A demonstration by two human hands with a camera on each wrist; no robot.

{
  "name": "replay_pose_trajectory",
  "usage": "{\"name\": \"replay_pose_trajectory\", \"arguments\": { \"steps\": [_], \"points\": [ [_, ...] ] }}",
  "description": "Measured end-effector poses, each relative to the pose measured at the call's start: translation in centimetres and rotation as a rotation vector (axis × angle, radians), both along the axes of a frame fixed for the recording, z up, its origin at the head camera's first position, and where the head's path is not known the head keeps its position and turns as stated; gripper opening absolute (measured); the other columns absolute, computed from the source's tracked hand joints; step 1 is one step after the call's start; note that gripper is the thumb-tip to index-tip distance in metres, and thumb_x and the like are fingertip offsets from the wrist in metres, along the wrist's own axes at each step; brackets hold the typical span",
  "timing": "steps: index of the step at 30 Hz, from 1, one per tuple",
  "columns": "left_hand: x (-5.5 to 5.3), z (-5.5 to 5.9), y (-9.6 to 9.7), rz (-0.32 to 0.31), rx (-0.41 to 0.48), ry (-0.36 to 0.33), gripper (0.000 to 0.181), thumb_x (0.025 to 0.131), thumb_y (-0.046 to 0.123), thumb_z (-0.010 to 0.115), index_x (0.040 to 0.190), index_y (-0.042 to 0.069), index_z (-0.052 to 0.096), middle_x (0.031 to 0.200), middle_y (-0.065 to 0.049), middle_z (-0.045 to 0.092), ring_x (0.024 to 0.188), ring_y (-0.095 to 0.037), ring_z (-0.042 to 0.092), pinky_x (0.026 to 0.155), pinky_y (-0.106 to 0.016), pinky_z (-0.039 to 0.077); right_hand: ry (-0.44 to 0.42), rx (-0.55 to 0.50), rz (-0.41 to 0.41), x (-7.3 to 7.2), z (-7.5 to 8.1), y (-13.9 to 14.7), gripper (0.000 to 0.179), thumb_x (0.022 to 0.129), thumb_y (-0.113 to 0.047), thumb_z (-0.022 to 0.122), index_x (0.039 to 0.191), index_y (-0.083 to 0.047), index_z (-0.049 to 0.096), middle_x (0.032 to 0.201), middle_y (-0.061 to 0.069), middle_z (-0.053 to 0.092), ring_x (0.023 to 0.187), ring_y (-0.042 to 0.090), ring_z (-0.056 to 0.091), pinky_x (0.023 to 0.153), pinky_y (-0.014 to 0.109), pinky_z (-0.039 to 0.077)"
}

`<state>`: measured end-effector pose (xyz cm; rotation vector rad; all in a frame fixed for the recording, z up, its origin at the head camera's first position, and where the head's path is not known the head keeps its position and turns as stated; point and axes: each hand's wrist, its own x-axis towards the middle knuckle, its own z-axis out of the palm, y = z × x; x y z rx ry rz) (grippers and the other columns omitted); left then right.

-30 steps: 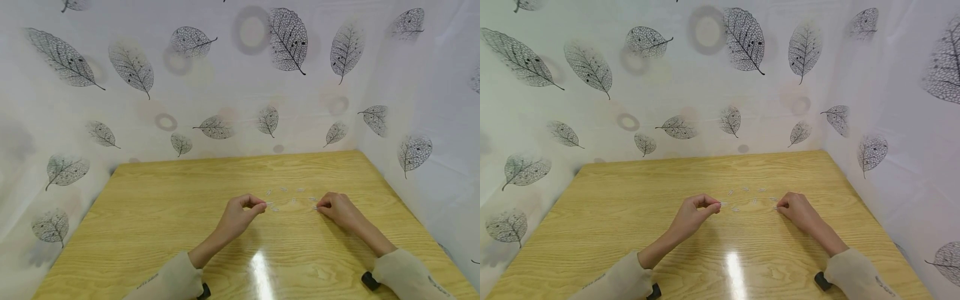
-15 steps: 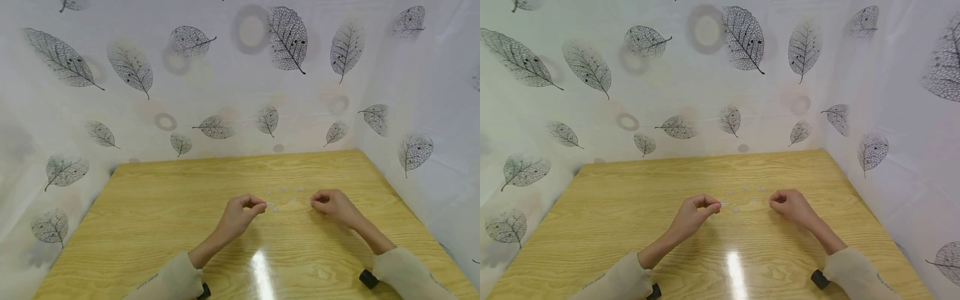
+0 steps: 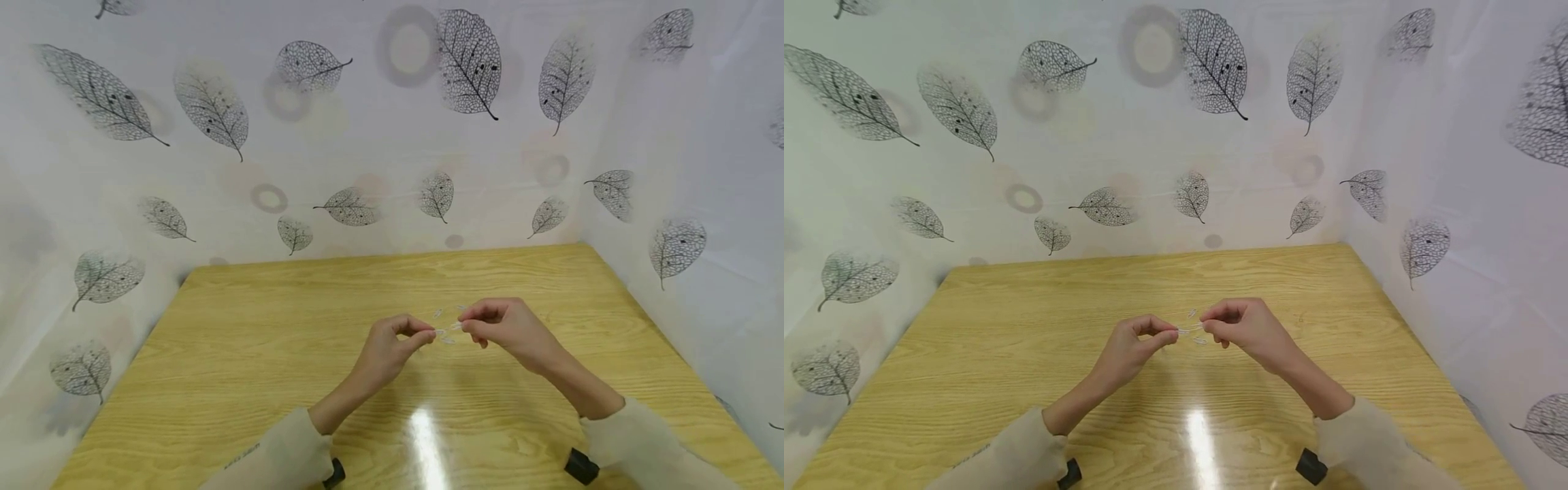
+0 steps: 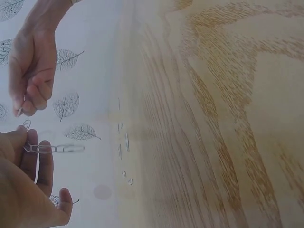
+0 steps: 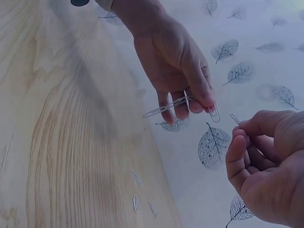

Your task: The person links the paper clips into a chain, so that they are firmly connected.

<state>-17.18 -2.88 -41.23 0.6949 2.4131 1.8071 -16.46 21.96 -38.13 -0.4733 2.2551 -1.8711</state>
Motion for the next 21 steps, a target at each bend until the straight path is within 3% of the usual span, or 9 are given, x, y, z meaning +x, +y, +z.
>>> {"name": "replay_pose_trajectory", "arguments": {
  "steps": [21],
  "points": [
    [0.0, 0.0, 0.0, -0.021, 0.055, 0.046, 0.006, 0.095, 0.012, 0.075, 0.096, 0.006, 0.078, 0.094, -0.003, 0.076, 0.086, -0.015, 0.069, 0.079, -0.031, 0.057, -0.044, 0.012, -0.011, -0.1, 0.0, -2.0, 0.018, 0.099, -0.008, 0.070, 0.103, 0.009, 0.073, 0.078, 0.009, 0.064, 0.065, 0.015, 0.057, 0.062, 0.030, 0.052]
  ]
}}
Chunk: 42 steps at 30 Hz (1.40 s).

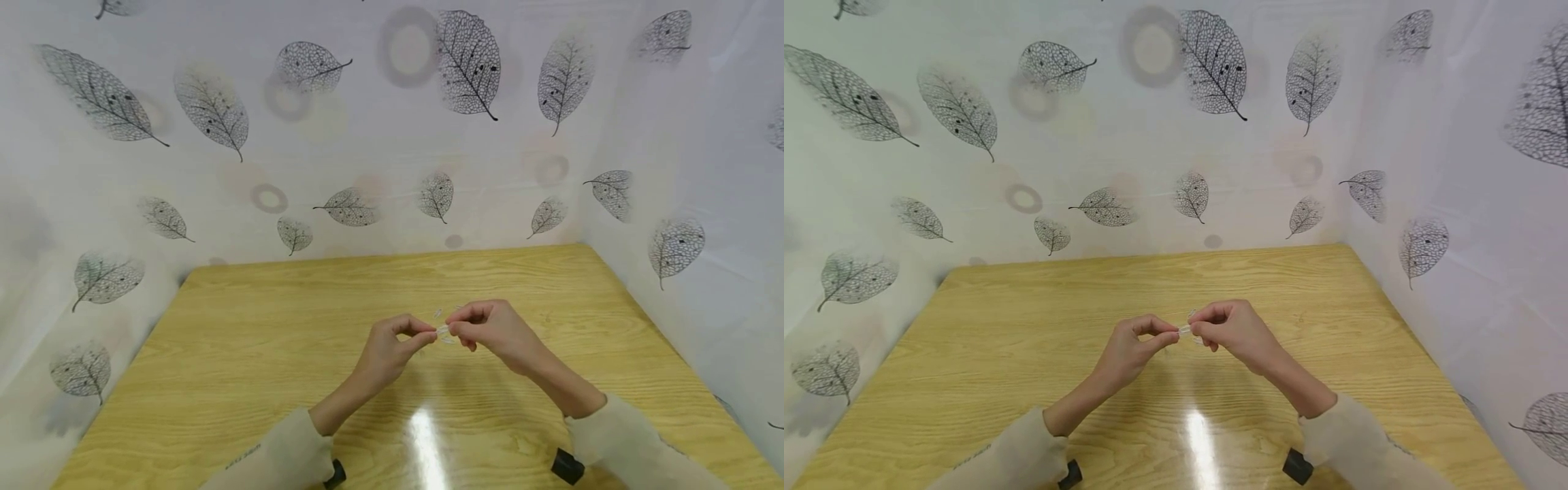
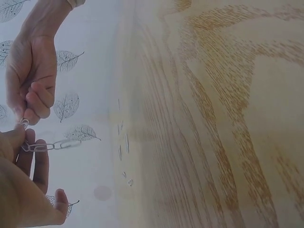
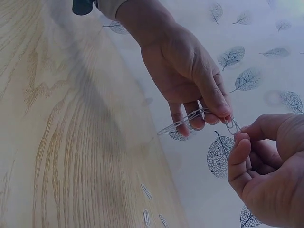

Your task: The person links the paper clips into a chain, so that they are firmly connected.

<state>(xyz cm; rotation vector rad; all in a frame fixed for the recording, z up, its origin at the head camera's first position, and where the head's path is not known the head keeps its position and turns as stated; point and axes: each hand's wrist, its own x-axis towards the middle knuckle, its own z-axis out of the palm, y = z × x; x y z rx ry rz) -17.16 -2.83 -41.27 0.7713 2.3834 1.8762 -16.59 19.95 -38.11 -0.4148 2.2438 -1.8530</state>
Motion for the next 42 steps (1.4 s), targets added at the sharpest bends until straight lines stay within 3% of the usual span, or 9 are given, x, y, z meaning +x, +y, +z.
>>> {"name": "replay_pose_trajectory", "arguments": {
  "steps": [10, 17, 24, 29, 35, 42],
  "points": [
    [0.1, 0.0, 0.0, 0.041, -0.022, -0.032, 0.010, 0.099, 0.016, 0.072, 0.100, 0.007, 0.076, 0.095, -0.001, 0.075, 0.088, -0.020, 0.068, 0.076, -0.027, 0.056, -0.023, -0.044, -0.047, 0.0, -0.2, 0.7, 0.026, 0.099, -0.006, 0.068, 0.109, 0.018, 0.066, 0.077, 0.009, 0.062, 0.066, 0.015, 0.056, 0.066, 0.028, 0.052],
    [0.2, -0.3, 0.2, -0.009, -0.111, -0.085, 0.017, 0.103, 0.023, 0.067, 0.108, 0.008, 0.074, 0.102, -0.002, 0.075, 0.100, -0.018, 0.067, 0.084, -0.035, 0.056, -0.037, -0.099, -0.024, 0.2, -0.1, 0.6, 0.023, 0.100, -0.006, 0.067, 0.109, 0.015, 0.067, 0.076, 0.005, 0.063, 0.067, 0.014, 0.057, 0.067, 0.028, 0.053],
    [0.3, 0.0, 0.3, -0.061, -0.112, -0.118, 0.015, 0.104, 0.011, 0.062, 0.114, 0.007, 0.073, 0.112, -0.009, 0.074, 0.109, -0.023, 0.067, 0.093, -0.044, 0.055, -0.033, -0.137, 0.005, 0.6, 0.3, 0.2, 0.021, 0.100, -0.004, 0.067, 0.107, 0.016, 0.066, 0.078, 0.005, 0.065, 0.068, 0.014, 0.058, 0.066, 0.027, 0.053],
    [0.6, 0.1, 0.5, -0.049, -0.052, -0.146, 0.022, 0.107, 0.009, 0.052, 0.119, 0.007, 0.071, 0.117, -0.005, 0.072, 0.115, -0.023, 0.064, 0.100, -0.048, 0.051, -0.021, -0.149, 0.009, 0.7, 0.3, 0.0, 0.020, 0.100, -0.003, 0.067, 0.106, 0.016, 0.066, 0.081, 0.007, 0.066, 0.069, 0.014, 0.058, 0.066, 0.026, 0.053],
    [1.1, 0.7, 1.1, -0.035, 0.010, -0.101, 0.024, 0.106, 0.028, 0.063, 0.115, 0.008, 0.072, 0.112, -0.007, 0.073, 0.104, -0.021, 0.067, 0.091, -0.038, 0.055, 0.010, -0.139, 0.011, 0.8, 0.2, -0.1, 0.018, 0.099, -0.003, 0.067, 0.107, 0.014, 0.067, 0.083, 0.010, 0.066, 0.070, 0.013, 0.058, 0.066, 0.025, 0.053],
    [1.0, 0.6, 1.3, -0.015, 0.036, -0.090, 0.017, 0.103, 0.020, 0.067, 0.104, 0.004, 0.073, 0.099, -0.006, 0.075, 0.095, -0.020, 0.068, 0.089, -0.033, 0.054, -0.004, -0.144, 0.018, 0.8, 0.0, -0.1, 0.017, 0.098, -0.003, 0.068, 0.105, 0.013, 0.067, 0.083, 0.008, 0.066, 0.070, 0.012, 0.059, 0.066, 0.026, 0.053]
  ]
}}
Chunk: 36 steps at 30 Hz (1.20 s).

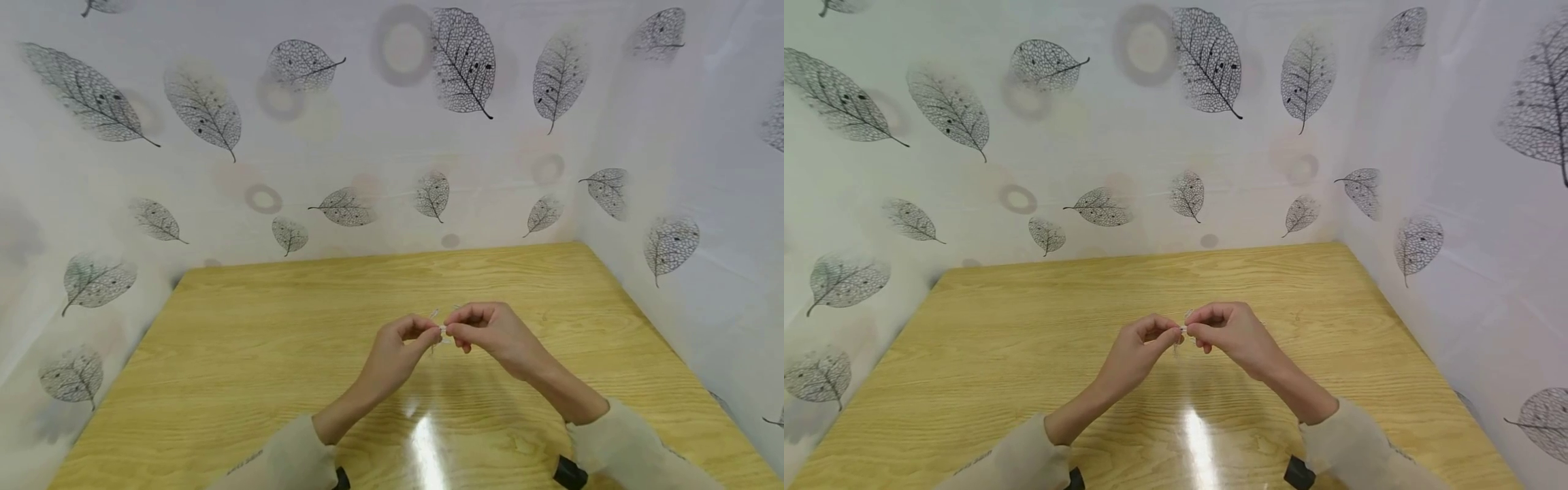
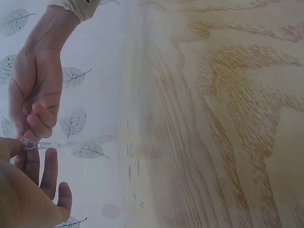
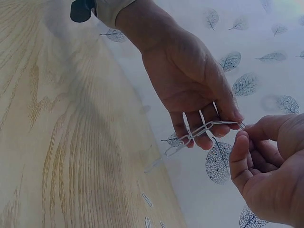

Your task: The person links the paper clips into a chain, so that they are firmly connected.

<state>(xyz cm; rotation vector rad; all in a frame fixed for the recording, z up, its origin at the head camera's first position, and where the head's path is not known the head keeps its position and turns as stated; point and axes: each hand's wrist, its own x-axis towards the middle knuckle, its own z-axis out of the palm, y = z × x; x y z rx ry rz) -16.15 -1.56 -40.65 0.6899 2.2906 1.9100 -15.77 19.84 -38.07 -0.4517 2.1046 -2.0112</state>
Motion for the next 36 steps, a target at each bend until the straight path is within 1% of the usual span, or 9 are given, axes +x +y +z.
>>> {"name": "replay_pose_trajectory", "arguments": {
  "steps": [5, 8, 15, 18, 23, 29, 33, 34, 36],
  "points": [
    [-0.1, -0.2, -0.1, 0.001, 0.000, 0.001, 0.017, 0.103, 0.019, 0.067, 0.103, 0.003, 0.073, 0.098, -0.007, 0.075, 0.095, -0.021, 0.068, 0.087, -0.032, 0.054, 0.004, 0.017, 0.011, 0.0, -0.1, 0.2, 0.018, 0.099, -0.004, 0.068, 0.107, 0.012, 0.067, 0.083, 0.007, 0.066, 0.071, 0.014, 0.060, 0.067, 0.027, 0.055],
    [-0.1, -0.2, -0.2, 0.000, 0.000, -0.007, 0.017, 0.104, 0.020, 0.066, 0.103, 0.004, 0.072, 0.099, -0.007, 0.075, 0.096, -0.024, 0.069, 0.085, -0.031, 0.055, 0.002, 0.064, -0.013, -0.3, -0.1, 0.8, 0.021, 0.101, -0.009, 0.067, 0.109, 0.010, 0.069, 0.085, 0.009, 0.066, 0.073, 0.018, 0.061, 0.069, 0.029, 0.056],
    [-0.2, 0.0, -0.7, -0.012, 0.017, -0.036, 0.017, 0.104, 0.016, 0.065, 0.103, 0.000, 0.070, 0.096, -0.010, 0.075, 0.093, -0.030, 0.070, 0.082, -0.026, 0.055, -0.015, 0.196, -0.165, -1.5, -0.6, 4.6, 0.027, 0.104, -0.018, 0.066, 0.114, 0.007, 0.069, 0.089, 0.012, 0.066, 0.074, 0.021, 0.060, 0.073, 0.032, 0.056],
    [-0.3, -0.1, -0.9, 0.005, 0.005, -0.034, 0.017, 0.104, 0.016, 0.065, 0.103, -0.001, 0.070, 0.095, -0.010, 0.074, 0.091, -0.027, 0.071, 0.076, -0.024, 0.053, -0.009, 0.278, -0.206, -2.0, -1.2, 6.5, 0.030, 0.104, -0.018, 0.065, 0.118, 0.008, 0.068, 0.089, 0.011, 0.066, 0.075, 0.021, 0.061, 0.073, 0.035, 0.057],
    [-0.6, -0.4, -1.2, 0.018, -0.009, -0.037, 0.018, 0.103, 0.015, 0.066, 0.103, -0.002, 0.069, 0.093, -0.008, 0.074, 0.088, -0.021, 0.070, 0.078, -0.025, 0.054, 0.003, 0.441, -0.233, -2.5, -2.2, 8.4, 0.032, 0.105, -0.015, 0.063, 0.124, 0.011, 0.065, 0.092, 0.014, 0.067, 0.077, 0.026, 0.061, 0.068, 0.035, 0.056],
    [-0.6, -0.4, -1.2, 0.016, -0.019, -0.038, 0.018, 0.103, 0.016, 0.066, 0.103, -0.001, 0.070, 0.092, -0.006, 0.073, 0.087, -0.019, 0.070, 0.083, -0.042, 0.059, -0.009, 0.578, -0.269, -3.2, -3.8, 9.5, 0.030, 0.103, -0.009, 0.062, 0.122, 0.014, 0.066, 0.097, 0.019, 0.069, 0.078, 0.026, 0.060, 0.061, 0.030, 0.052],
    [-0.6, -0.3, -1.2, 0.014, -0.022, -0.035, 0.015, 0.103, 0.017, 0.067, 0.102, 0.003, 0.071, 0.092, -0.005, 0.073, 0.086, -0.018, 0.069, 0.079, -0.035, 0.058, 0.016, 0.656, -0.302, -3.8, -5.1, 10.1, 0.024, 0.101, -0.005, 0.064, 0.116, 0.013, 0.069, 0.101, 0.022, 0.071, 0.078, 0.022, 0.061, 0.060, 0.027, 0.050],
    [-0.6, -0.3, -1.2, 0.013, -0.024, -0.035, 0.014, 0.103, 0.017, 0.067, 0.102, 0.004, 0.071, 0.092, -0.005, 0.073, 0.086, -0.018, 0.069, 0.078, -0.032, 0.058, 0.027, 0.679, -0.306, -4.0, -5.4, 10.1, 0.023, 0.100, -0.005, 0.065, 0.114, 0.013, 0.070, 0.103, 0.023, 0.072, 0.079, 0.023, 0.062, 0.062, 0.028, 0.050],
    [-0.6, -0.4, -1.3, 0.010, -0.023, -0.037, 0.014, 0.103, 0.017, 0.067, 0.102, 0.004, 0.072, 0.091, -0.005, 0.073, 0.086, -0.018, 0.069, 0.079, -0.034, 0.058, 0.049, 0.730, -0.311, -4.2, -6.0, 10.2, 0.022, 0.099, -0.006, 0.067, 0.111, 0.011, 0.072, 0.107, 0.024, 0.072, 0.084, 0.027, 0.066, 0.067, 0.032, 0.053]
  ]
}}
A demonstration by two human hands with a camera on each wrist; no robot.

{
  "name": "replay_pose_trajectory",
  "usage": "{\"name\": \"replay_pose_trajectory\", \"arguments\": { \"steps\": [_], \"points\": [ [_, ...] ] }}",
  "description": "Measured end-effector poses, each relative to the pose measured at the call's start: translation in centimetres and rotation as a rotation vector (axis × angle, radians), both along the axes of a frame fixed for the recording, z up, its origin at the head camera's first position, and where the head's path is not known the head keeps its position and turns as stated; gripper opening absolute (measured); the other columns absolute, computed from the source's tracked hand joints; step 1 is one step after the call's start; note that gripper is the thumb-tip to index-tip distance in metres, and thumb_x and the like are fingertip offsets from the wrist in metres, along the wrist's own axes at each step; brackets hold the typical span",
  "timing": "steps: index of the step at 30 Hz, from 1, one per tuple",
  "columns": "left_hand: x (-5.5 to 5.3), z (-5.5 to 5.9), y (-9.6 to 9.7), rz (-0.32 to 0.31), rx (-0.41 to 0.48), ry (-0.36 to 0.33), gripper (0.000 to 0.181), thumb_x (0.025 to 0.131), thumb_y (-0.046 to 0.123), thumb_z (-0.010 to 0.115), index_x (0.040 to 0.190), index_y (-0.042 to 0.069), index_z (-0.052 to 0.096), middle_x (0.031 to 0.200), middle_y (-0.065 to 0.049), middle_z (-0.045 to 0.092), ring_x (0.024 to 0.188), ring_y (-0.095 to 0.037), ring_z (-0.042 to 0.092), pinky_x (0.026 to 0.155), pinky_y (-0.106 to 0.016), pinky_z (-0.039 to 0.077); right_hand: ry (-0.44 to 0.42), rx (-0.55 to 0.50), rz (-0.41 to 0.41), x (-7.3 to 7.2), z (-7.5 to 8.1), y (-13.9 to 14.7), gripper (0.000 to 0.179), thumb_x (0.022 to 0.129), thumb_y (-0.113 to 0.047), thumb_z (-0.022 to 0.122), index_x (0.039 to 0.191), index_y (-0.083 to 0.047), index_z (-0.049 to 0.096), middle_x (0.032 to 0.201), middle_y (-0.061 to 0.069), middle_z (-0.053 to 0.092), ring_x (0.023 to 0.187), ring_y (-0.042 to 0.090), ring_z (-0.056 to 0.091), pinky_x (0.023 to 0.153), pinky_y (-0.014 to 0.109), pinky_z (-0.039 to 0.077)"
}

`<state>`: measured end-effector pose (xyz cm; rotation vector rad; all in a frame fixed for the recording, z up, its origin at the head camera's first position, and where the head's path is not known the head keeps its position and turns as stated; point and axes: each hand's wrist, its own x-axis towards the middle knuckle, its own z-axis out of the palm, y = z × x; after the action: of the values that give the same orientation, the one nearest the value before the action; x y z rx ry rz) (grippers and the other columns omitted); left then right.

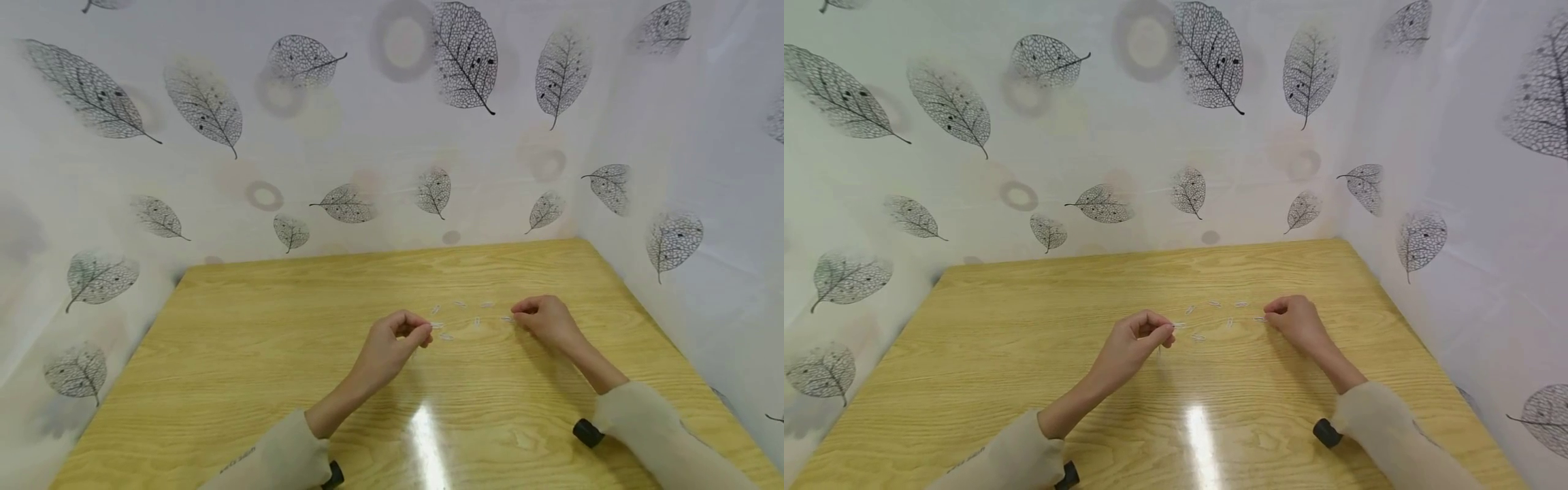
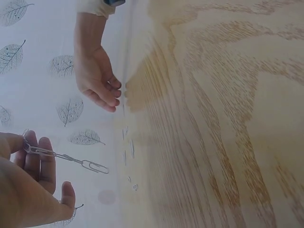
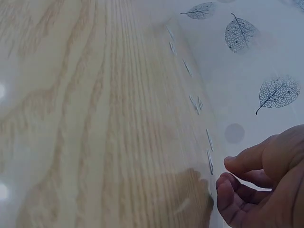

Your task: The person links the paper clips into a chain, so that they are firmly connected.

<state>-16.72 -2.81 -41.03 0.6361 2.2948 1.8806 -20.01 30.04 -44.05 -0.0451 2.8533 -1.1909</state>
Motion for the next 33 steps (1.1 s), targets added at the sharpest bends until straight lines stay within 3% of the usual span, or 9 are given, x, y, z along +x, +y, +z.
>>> {"name": "replay_pose_trajectory", "arguments": {
  "steps": [5, 10, 13, 19, 25, 29, 33],
  "points": [
    [0.0, 0.0, 0.0, -0.003, 0.001, 0.000, 0.014, 0.102, 0.016, 0.067, 0.101, 0.003, 0.072, 0.090, -0.005, 0.073, 0.085, -0.019, 0.068, 0.081, -0.048, 0.058, 0.013, 0.075, -0.011, -0.4, -0.9, -0.1, 0.020, 0.097, -0.009, 0.071, 0.108, 0.007, 0.075, 0.110, 0.024, 0.073, 0.102, 0.040, 0.068, 0.084, 0.049, 0.056],
    [0.1, 0.1, 0.0, -0.001, -0.008, 0.005, 0.013, 0.102, 0.015, 0.068, 0.101, 0.003, 0.072, 0.091, -0.004, 0.073, 0.084, -0.018, 0.068, 0.076, -0.037, 0.059, 0.043, 0.154, -0.009, -0.5, -1.2, -0.6, 0.016, 0.095, -0.008, 0.073, 0.105, 0.004, 0.078, 0.107, 0.022, 0.075, 0.105, 0.043, 0.068, 0.088, 0.054, 0.055],
    [0.2, 0.2, 0.0, -0.002, -0.011, 0.006, 0.015, 0.102, 0.016, 0.068, 0.102, 0.001, 0.072, 0.092, -0.004, 0.073, 0.085, -0.017, 0.068, 0.075, -0.032, 0.058, 0.066, 0.193, -0.004, -0.4, -1.0, -0.9, 0.013, 0.094, -0.007, 0.074, 0.101, 0.003, 0.079, 0.102, 0.020, 0.076, 0.101, 0.042, 0.069, 0.085, 0.053, 0.056],
    [0.0, 0.2, -0.1, 0.002, -0.011, 0.004, 0.016, 0.103, 0.016, 0.067, 0.103, 0.001, 0.072, 0.092, -0.004, 0.073, 0.085, -0.018, 0.068, 0.077, -0.044, 0.059, 0.072, 0.208, 0.009, -0.4, -0.6, -1.3, 0.009, 0.093, -0.003, 0.073, 0.094, 0.004, 0.078, 0.095, 0.018, 0.075, 0.090, 0.037, 0.070, 0.078, 0.050, 0.057],
    [-0.2, -0.1, -0.3, 0.002, -0.007, -0.001, 0.017, 0.103, 0.017, 0.067, 0.104, 0.000, 0.072, 0.092, -0.005, 0.073, 0.085, -0.020, 0.069, 0.077, -0.046, 0.059, 0.067, 0.225, 0.034, -0.6, -0.5, -1.3, 0.010, 0.094, -0.002, 0.072, 0.094, 0.007, 0.076, 0.091, 0.017, 0.074, 0.084, 0.033, 0.069, 0.075, 0.049, 0.057],
    [-0.3, -0.2, -0.5, 0.004, 0.009, -0.018, 0.015, 0.102, 0.016, 0.067, 0.103, 0.001, 0.072, 0.092, -0.007, 0.073, 0.084, -0.020, 0.069, 0.077, -0.047, 0.059, 0.055, 0.204, 0.043, -0.6, -0.6, -1.0, 0.012, 0.095, -0.006, 0.072, 0.094, 0.006, 0.076, 0.089, 0.013, 0.073, 0.080, 0.027, 0.067, 0.073, 0.044, 0.056],
    [-0.4, -0.2, -0.7, 0.001, 0.015, -0.011, 0.015, 0.103, 0.014, 0.067, 0.104, 0.000, 0.071, 0.093, -0.008, 0.073, 0.087, -0.028, 0.071, 0.076, -0.042, 0.059, -0.017, 0.111, 0.037, -0.7, -0.6, -0.4, 0.014, 0.098, -0.010, 0.070, 0.097, 0.004, 0.074, 0.084, 0.009, 0.069, 0.073, 0.021, 0.058, 0.065, 0.035, 0.049]
  ]
}}
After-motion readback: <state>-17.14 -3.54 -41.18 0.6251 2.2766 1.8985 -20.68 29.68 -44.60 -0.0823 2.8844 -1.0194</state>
